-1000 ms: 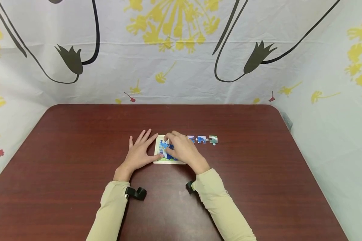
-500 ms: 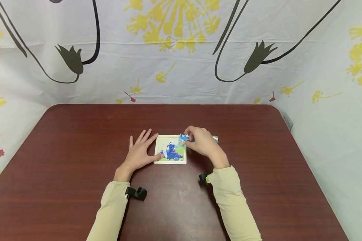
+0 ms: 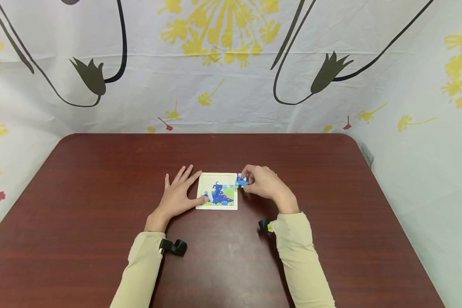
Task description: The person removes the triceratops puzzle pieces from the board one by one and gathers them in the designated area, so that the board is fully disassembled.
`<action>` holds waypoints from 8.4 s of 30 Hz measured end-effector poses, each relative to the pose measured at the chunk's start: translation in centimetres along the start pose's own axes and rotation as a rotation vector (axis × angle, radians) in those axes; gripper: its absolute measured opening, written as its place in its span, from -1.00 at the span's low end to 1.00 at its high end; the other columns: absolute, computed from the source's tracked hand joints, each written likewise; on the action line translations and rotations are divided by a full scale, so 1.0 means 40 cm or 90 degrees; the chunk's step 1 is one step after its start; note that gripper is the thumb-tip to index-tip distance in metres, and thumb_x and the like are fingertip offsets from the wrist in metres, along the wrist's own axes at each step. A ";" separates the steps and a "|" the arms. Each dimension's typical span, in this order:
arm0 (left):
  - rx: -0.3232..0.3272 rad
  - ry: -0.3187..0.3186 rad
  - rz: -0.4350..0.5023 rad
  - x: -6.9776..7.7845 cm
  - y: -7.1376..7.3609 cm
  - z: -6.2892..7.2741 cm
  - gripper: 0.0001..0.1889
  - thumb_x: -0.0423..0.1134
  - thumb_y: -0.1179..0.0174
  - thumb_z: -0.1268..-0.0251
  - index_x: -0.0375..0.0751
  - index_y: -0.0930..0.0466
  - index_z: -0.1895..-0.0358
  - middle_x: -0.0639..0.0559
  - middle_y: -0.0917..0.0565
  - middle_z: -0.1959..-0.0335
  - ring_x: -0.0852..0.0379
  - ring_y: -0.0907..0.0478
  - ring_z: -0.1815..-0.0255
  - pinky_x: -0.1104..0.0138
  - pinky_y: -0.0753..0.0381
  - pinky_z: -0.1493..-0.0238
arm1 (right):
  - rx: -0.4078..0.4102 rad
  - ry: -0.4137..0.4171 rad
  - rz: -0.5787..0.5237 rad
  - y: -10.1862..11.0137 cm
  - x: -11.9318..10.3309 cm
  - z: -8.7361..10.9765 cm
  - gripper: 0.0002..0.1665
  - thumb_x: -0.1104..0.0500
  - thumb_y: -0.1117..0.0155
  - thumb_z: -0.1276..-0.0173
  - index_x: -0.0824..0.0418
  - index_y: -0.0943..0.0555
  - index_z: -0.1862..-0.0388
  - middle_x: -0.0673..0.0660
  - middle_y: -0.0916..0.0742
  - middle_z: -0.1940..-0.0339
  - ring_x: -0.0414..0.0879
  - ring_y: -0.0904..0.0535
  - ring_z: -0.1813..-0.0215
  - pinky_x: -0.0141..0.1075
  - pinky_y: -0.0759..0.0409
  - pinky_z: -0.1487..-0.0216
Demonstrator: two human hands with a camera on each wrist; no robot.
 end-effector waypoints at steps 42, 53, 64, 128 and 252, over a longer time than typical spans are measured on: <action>-0.001 0.006 0.000 -0.004 -0.002 -0.001 -0.07 0.37 -0.17 0.04 0.05 -0.17 -0.43 -0.03 -0.02 -0.47 0.00 0.20 -0.48 -0.18 0.46 -0.28 | -0.078 -0.054 0.003 -0.049 0.040 0.009 -0.75 0.35 -0.31 -0.03 0.27 -0.57 0.25 0.04 -0.51 0.54 -0.12 -0.36 0.50 -0.28 -0.33 0.40; 0.001 0.006 -0.002 -0.003 -0.002 -0.001 -0.08 0.37 -0.17 0.04 0.06 -0.17 -0.43 -0.02 -0.02 -0.47 0.01 0.20 -0.48 -0.18 0.45 -0.28 | -0.064 -0.065 0.001 -0.052 0.045 0.008 -0.74 0.38 -0.33 0.01 0.28 -0.56 0.28 0.05 -0.52 0.55 -0.12 -0.36 0.52 -0.29 -0.34 0.43; -0.001 0.005 -0.004 -0.004 -0.004 -0.002 -0.07 0.38 -0.16 0.03 0.06 -0.16 -0.43 -0.02 -0.01 -0.47 0.01 0.21 -0.48 -0.19 0.46 -0.28 | -0.087 -0.053 0.000 -0.064 0.039 0.009 -0.75 0.40 -0.31 -0.06 0.27 -0.51 0.26 0.07 -0.51 0.54 -0.10 -0.37 0.51 -0.30 -0.36 0.44; 0.001 0.000 -0.004 -0.003 -0.001 -0.003 -0.09 0.37 -0.16 0.02 0.06 -0.18 -0.42 -0.03 -0.03 -0.47 0.00 0.18 -0.48 -0.19 0.44 -0.28 | -0.019 0.055 0.067 -0.147 -0.110 -0.040 -0.61 0.24 -0.28 -0.22 0.32 -0.52 -0.02 -0.07 -0.51 0.64 -0.24 -0.36 0.64 -0.36 -0.34 0.52; -0.012 0.003 -0.006 -0.004 -0.001 -0.007 -0.07 0.39 -0.14 0.02 0.06 -0.14 -0.44 -0.01 0.01 -0.48 0.00 0.22 -0.48 -0.18 0.46 -0.28 | -0.070 -0.118 0.008 0.006 0.119 0.047 -0.69 0.26 -0.42 -0.05 0.30 -0.51 0.27 0.06 -0.49 0.63 -0.11 -0.36 0.57 -0.27 -0.35 0.46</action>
Point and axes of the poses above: each hand's wrist, its own z-axis away from the middle knuckle, its own y-axis out of the back of the hand, x = y × z, the point moved 10 cm from there along -z, towards the middle knuckle
